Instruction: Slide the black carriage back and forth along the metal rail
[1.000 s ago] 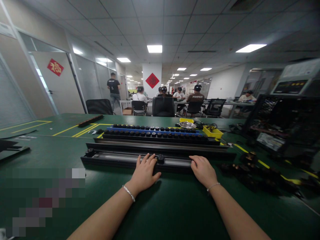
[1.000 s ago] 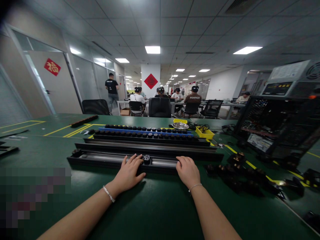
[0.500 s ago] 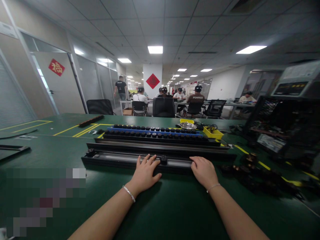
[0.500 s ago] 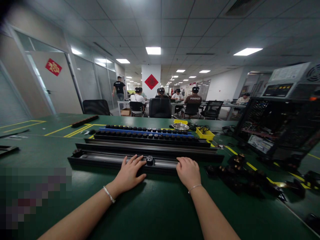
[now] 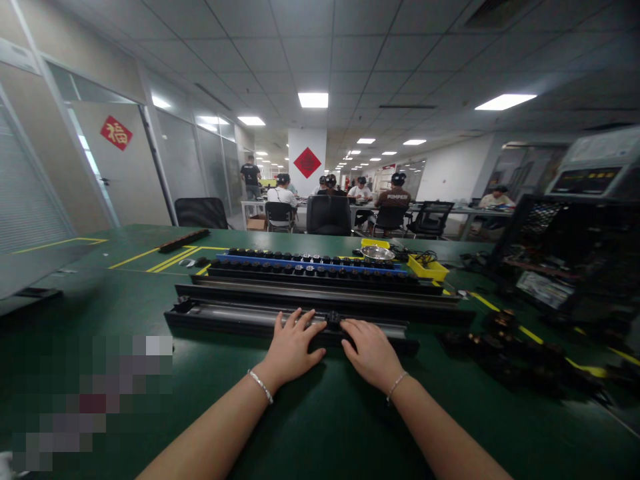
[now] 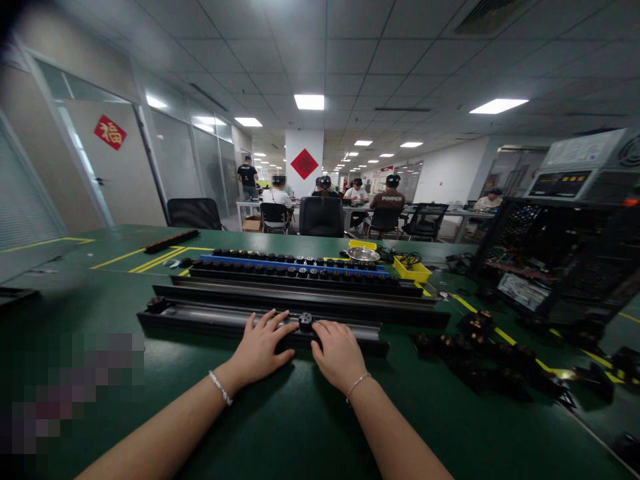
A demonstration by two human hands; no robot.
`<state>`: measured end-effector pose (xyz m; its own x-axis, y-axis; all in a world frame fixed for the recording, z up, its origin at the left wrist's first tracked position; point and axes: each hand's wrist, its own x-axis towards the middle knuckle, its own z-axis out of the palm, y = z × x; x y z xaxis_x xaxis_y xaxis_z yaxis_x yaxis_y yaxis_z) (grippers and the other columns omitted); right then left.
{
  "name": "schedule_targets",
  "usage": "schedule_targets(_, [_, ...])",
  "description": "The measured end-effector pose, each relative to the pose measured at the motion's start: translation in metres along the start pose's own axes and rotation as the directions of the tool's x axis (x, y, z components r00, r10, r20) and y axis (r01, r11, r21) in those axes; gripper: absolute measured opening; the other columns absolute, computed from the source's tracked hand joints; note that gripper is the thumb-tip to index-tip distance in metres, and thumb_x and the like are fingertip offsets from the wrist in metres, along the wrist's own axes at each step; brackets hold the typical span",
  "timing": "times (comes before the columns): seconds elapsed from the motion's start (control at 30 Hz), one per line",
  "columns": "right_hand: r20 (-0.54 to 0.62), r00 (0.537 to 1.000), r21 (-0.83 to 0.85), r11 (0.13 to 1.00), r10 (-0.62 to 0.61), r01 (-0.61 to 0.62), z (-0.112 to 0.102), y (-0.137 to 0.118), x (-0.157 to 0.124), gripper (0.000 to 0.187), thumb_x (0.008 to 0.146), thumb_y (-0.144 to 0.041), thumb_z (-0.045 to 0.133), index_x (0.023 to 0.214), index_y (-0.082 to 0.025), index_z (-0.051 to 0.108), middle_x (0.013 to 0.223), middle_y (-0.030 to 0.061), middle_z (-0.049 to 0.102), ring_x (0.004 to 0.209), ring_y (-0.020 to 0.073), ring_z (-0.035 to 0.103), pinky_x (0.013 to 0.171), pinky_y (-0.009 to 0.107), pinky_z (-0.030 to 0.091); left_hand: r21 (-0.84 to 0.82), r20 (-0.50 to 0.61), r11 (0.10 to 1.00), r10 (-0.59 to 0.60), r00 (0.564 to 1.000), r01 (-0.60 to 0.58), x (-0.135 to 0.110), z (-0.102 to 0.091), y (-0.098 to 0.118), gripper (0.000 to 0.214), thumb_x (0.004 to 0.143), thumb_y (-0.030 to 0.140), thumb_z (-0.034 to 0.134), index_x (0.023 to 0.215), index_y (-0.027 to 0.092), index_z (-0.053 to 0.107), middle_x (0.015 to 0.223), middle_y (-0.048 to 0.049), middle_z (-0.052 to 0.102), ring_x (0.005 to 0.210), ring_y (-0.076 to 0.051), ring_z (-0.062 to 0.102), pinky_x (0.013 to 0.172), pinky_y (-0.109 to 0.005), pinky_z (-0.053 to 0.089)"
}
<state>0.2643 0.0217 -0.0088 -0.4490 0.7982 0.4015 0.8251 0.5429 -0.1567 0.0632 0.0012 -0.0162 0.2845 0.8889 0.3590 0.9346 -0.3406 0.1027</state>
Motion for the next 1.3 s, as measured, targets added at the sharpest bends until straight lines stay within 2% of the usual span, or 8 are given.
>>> schedule_targets(0.3, [0.066,0.998,0.026,1.000,-0.008,0.006,-0.0056,-0.0006,-0.0011,0.034,0.081,-0.027,0.045,0.113,-0.026,0.057,0.118,0.0034,0.059,0.109,0.0182,0.051,0.095,0.035,0.034,0.004,0.007,1.000,0.000,1.000,0.000,0.0003,-0.0001,0.0002,0.054,0.076,0.053,0.053,0.127,0.041,0.042,0.141,-0.0006,0.039,0.131,-0.032,0.026,0.103,-0.062,0.011])
schedule_targets(0.77, [0.083,0.996,0.012,1.000,-0.018,0.017,-0.0082,-0.0008,-0.0003,0.036,0.080,-0.024,0.044,0.113,-0.025,0.057,0.114,0.0036,0.061,0.107,0.0182,0.052,0.094,0.034,0.034,0.035,0.030,0.999,0.038,0.999,-0.039,-0.0021,-0.0004,-0.0013,0.062,0.074,0.051,0.056,0.132,0.039,0.036,0.144,-0.0024,0.034,0.132,-0.033,0.023,0.103,-0.063,0.009])
schedule_targets(1.3, [0.087,0.996,0.014,1.000,-0.010,0.009,-0.0096,0.0012,-0.0009,0.035,0.081,-0.022,0.043,0.112,-0.025,0.058,0.109,0.0034,0.063,0.104,0.0180,0.053,0.094,0.032,0.035,0.037,0.017,0.998,0.049,0.999,-0.049,-0.0024,0.0000,-0.0020,0.062,0.074,0.049,0.057,0.132,0.040,0.035,0.143,-0.0019,0.035,0.132,-0.033,0.024,0.103,-0.063,0.009])
